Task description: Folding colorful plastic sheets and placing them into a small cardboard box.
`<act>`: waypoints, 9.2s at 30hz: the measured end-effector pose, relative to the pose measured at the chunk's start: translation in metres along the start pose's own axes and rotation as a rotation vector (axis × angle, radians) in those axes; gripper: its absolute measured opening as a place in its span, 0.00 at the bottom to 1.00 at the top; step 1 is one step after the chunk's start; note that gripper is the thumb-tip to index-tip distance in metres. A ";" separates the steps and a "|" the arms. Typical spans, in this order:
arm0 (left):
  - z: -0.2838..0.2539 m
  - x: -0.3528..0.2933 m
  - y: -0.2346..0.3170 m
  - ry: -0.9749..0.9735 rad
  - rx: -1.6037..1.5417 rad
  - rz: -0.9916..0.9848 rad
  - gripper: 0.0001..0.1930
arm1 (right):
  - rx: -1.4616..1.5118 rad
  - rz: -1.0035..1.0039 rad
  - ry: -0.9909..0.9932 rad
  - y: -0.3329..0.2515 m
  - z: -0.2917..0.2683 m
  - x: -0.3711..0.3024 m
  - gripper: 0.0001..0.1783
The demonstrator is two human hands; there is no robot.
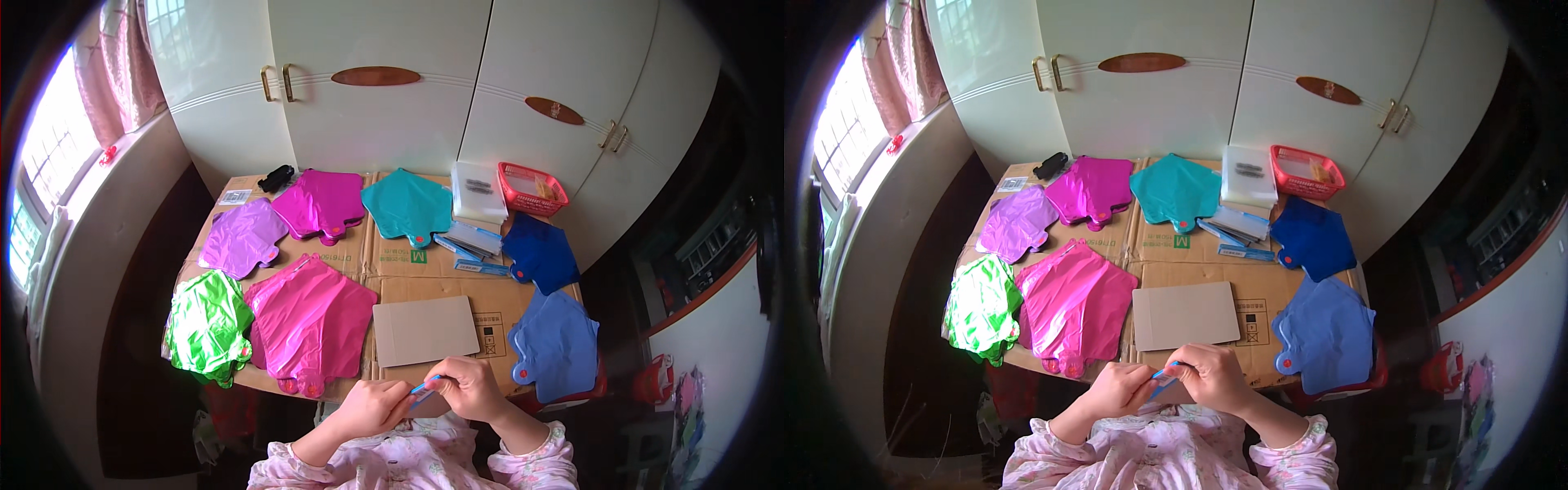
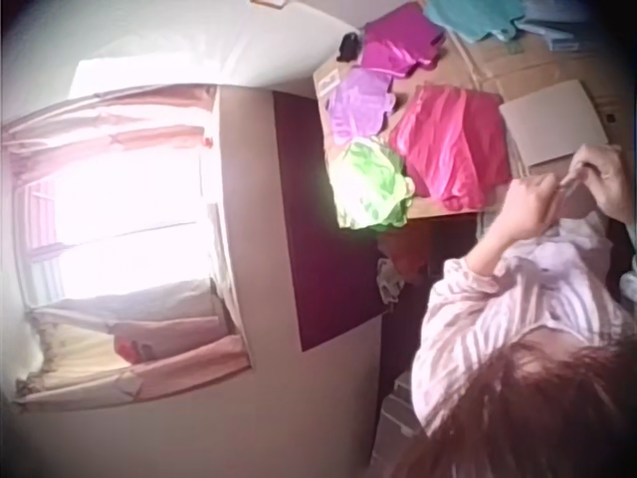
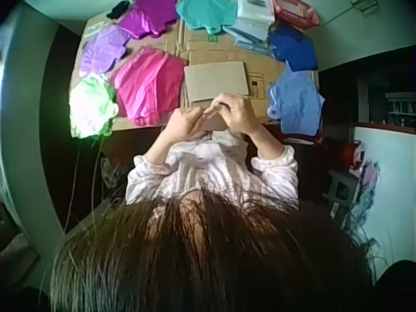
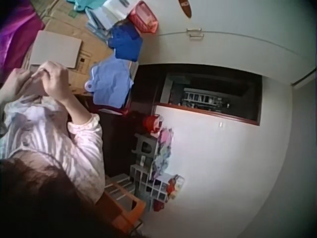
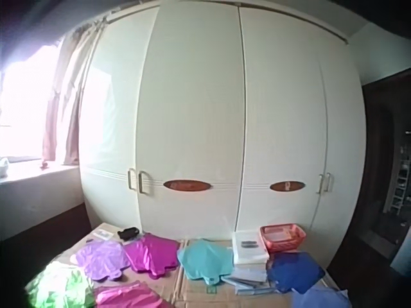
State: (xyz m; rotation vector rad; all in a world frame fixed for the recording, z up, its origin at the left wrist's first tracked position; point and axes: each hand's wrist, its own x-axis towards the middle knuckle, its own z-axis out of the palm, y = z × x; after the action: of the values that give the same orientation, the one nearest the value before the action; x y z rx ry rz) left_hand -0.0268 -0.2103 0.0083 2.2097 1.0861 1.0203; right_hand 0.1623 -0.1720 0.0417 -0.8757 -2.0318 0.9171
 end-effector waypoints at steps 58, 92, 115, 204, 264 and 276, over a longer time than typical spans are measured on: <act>-0.020 0.097 -0.080 0.098 0.975 0.805 0.07 | -0.838 -0.001 0.092 0.197 -0.102 0.101 0.12; 0.052 0.220 -0.159 -0.187 0.859 0.198 0.15 | -0.772 0.101 0.098 0.204 -0.100 0.108 0.06; -0.006 0.111 -0.114 -0.332 0.650 -0.033 0.34 | -0.681 0.209 0.213 0.143 -0.056 0.004 0.13; -0.038 -0.383 0.014 1.192 -0.311 -1.047 0.06 | 0.473 0.199 -0.866 0.048 0.405 -0.015 0.13; 0.030 0.028 -0.094 0.315 -0.982 -0.517 0.12 | 0.856 0.444 0.200 0.142 -0.037 -0.048 0.21; -0.054 -0.065 -0.071 0.625 -0.623 -0.261 0.12 | -0.595 0.432 0.251 0.123 -0.023 -0.013 0.21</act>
State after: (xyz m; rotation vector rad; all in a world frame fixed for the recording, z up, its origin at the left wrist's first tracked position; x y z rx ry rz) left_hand -0.1286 -0.2179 -0.0339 1.2480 1.0611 1.6983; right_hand 0.2218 -0.1115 -0.0516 -1.7082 -1.9447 0.3684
